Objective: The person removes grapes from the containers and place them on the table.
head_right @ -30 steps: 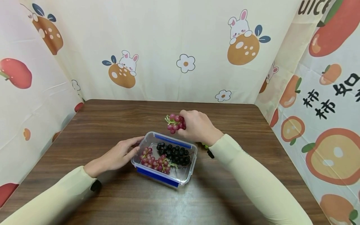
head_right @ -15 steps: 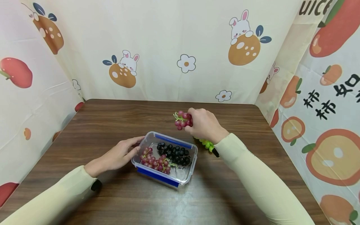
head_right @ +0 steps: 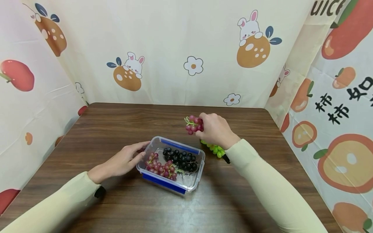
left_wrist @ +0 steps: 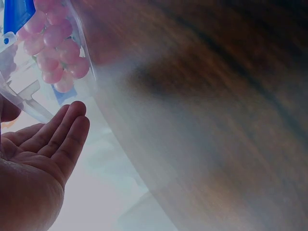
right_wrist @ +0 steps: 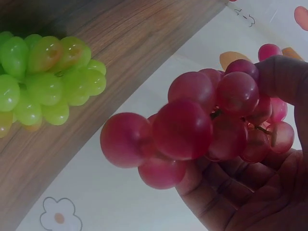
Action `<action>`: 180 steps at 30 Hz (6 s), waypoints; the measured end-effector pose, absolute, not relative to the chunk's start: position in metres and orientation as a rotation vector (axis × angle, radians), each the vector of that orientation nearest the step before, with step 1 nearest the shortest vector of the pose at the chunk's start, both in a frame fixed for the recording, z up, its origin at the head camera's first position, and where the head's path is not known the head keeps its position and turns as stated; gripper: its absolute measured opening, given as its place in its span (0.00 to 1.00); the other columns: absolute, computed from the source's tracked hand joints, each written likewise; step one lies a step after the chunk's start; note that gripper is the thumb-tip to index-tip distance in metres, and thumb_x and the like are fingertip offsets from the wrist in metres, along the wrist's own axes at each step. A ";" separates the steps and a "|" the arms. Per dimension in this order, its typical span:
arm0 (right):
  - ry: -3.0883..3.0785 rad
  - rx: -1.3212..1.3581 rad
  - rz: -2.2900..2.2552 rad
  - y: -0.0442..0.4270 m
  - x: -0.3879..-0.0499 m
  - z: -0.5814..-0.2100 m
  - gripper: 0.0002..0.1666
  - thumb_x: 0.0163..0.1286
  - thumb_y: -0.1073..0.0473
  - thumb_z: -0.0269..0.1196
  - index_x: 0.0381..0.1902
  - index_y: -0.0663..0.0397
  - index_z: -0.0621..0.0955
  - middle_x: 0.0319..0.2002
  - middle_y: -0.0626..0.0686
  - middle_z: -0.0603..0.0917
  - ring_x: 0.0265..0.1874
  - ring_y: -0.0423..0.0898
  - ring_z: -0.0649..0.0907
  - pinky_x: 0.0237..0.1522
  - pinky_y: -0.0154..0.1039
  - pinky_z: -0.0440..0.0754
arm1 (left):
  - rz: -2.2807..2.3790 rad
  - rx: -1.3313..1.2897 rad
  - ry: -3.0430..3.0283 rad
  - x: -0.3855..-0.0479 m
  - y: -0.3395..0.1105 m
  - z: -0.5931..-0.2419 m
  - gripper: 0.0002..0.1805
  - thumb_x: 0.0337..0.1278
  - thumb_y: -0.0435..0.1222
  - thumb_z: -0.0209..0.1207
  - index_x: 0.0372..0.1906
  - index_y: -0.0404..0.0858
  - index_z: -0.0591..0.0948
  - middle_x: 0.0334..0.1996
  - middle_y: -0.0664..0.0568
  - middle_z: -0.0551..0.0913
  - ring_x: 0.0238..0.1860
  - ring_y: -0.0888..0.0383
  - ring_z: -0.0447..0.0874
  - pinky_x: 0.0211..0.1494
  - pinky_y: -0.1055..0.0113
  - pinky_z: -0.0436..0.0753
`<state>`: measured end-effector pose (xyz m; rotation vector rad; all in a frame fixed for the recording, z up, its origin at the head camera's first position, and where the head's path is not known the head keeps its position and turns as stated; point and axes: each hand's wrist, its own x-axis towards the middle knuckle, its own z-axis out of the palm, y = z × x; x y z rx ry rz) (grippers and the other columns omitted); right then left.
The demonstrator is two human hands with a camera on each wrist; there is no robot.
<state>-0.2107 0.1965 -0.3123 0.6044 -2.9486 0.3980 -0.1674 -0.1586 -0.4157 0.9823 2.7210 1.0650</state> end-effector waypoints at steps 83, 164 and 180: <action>-3.118 0.181 0.348 0.289 -0.234 -0.342 0.23 0.64 0.53 0.69 0.46 0.66 0.80 0.27 0.56 0.82 0.23 0.51 0.80 0.25 0.45 0.77 | 1.064 0.959 2.716 -0.167 -0.159 -0.413 0.26 0.79 0.37 0.52 0.75 0.34 0.68 0.65 0.42 0.79 0.62 0.52 0.80 0.65 0.51 0.79; -3.437 -0.041 0.235 0.321 -0.241 -0.380 0.20 0.67 0.48 0.68 0.28 0.59 0.80 0.25 0.56 0.80 0.23 0.50 0.79 0.24 0.43 0.77 | 1.081 0.980 2.717 -0.165 -0.156 -0.411 0.27 0.79 0.35 0.52 0.76 0.32 0.67 0.62 0.41 0.81 0.59 0.51 0.82 0.62 0.48 0.81; -3.462 -0.011 0.245 0.323 -0.240 -0.367 0.33 0.67 0.38 0.68 0.44 0.67 0.80 0.30 0.58 0.81 0.26 0.51 0.80 0.27 0.45 0.78 | 1.080 0.961 2.716 -0.165 -0.156 -0.408 0.27 0.78 0.34 0.52 0.75 0.32 0.67 0.62 0.42 0.81 0.58 0.53 0.82 0.62 0.49 0.81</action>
